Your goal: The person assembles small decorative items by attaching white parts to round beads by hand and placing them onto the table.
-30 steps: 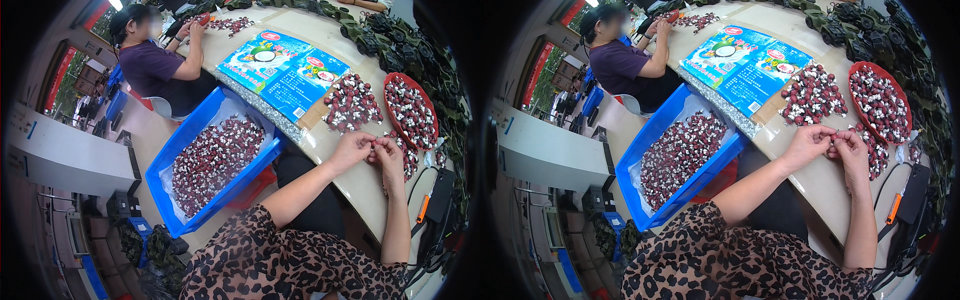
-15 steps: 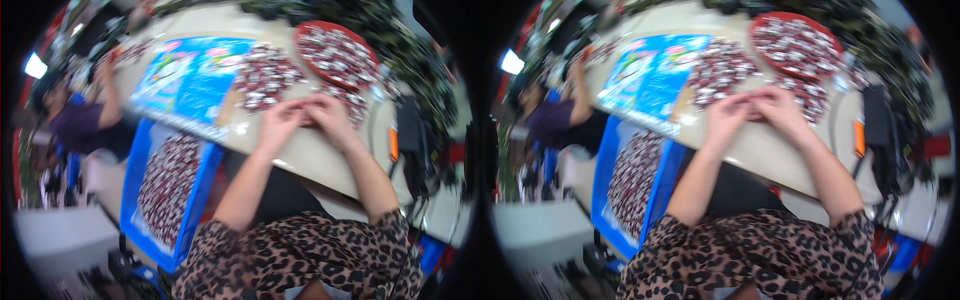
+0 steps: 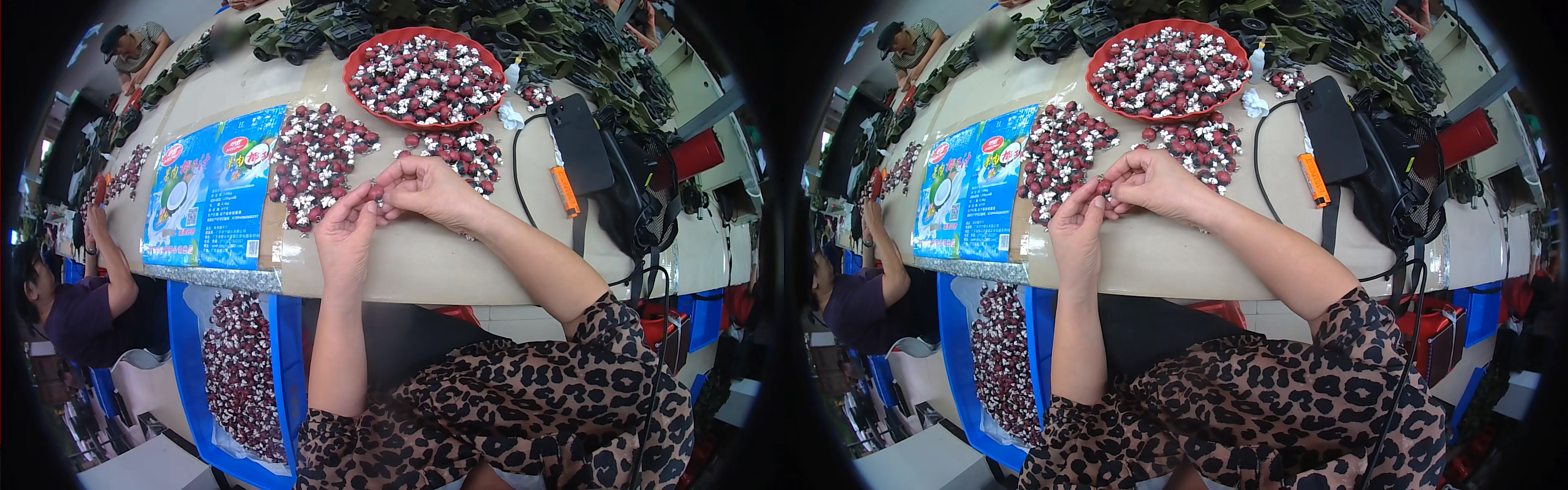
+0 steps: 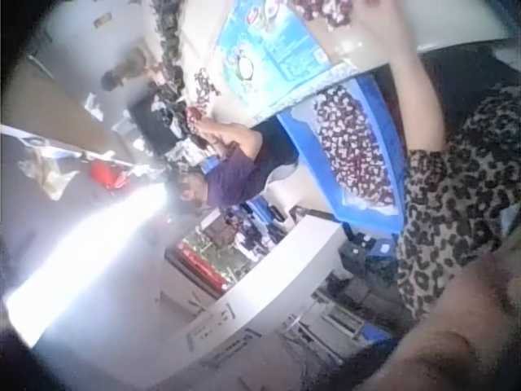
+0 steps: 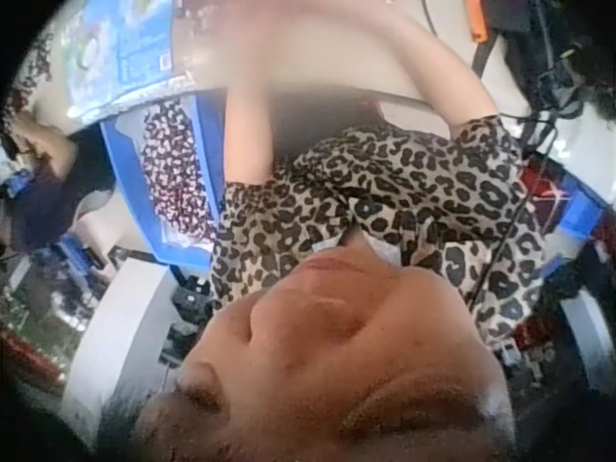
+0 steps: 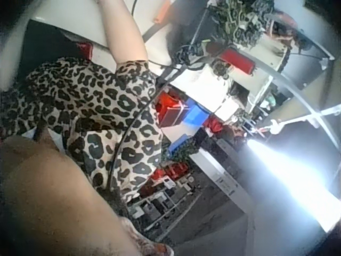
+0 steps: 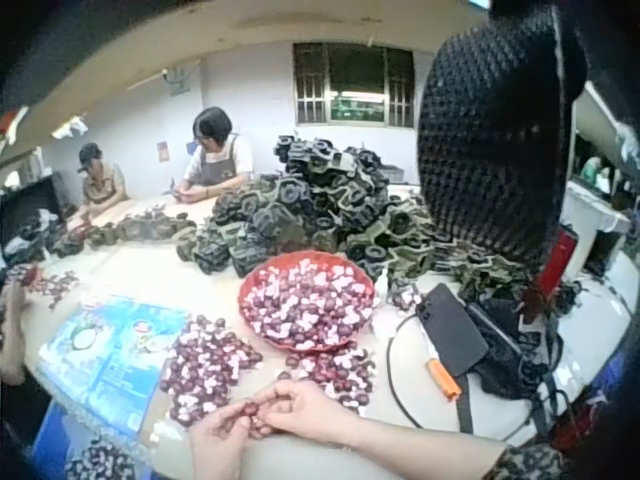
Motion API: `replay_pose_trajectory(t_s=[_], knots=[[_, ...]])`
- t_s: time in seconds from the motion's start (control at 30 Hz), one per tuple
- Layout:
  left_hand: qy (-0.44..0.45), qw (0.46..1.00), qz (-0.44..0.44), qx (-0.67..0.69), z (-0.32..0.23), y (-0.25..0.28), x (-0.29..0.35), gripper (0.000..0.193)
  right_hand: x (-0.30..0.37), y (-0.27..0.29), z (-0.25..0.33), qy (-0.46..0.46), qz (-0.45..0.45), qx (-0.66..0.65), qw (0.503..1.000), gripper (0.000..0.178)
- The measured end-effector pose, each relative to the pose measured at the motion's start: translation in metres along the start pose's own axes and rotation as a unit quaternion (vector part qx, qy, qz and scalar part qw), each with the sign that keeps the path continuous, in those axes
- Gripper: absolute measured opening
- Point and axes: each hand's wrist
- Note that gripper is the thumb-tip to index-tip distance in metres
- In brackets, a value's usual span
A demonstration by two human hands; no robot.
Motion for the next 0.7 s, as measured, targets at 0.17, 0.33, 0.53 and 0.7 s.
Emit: replay_pose_trajectory(t_s=[0.17, 0.33, 0.53, 0.7], knots=[[-0.006, 1.0, 0.001, -0.006, -0.002, 0.001, -0.002, 0.023, -0.002, -0.001, 0.0, 0.007, 0.006, 0.008, 1.0, 0.019], [-0.009, 1.0, -0.002, -0.028, -0.001, -0.001, -0.004, 0.023, -0.002, 0.002, 0.01, -0.028, 0.004, 0.08, 0.996, 0.025], [-0.007, 0.997, -0.066, 0.039, -0.004, 0.0, -0.006, 0.023, -0.025, 0.017, 0.009, 0.189, -0.18, 0.502, 0.824, 0.032], [0.006, 0.988, -0.055, 0.145, 0.0, 0.009, -0.007, 0.019, -0.06, -0.006, 0.02, 0.103, -0.237, 0.646, 0.718, 0.041]])
Point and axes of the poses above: each hand's wrist, its own x-axis away from the middle knuckle, its own y-axis out of the back of the hand, z = x × y, and after that the axes turned 11 degrees about -y, right-handed
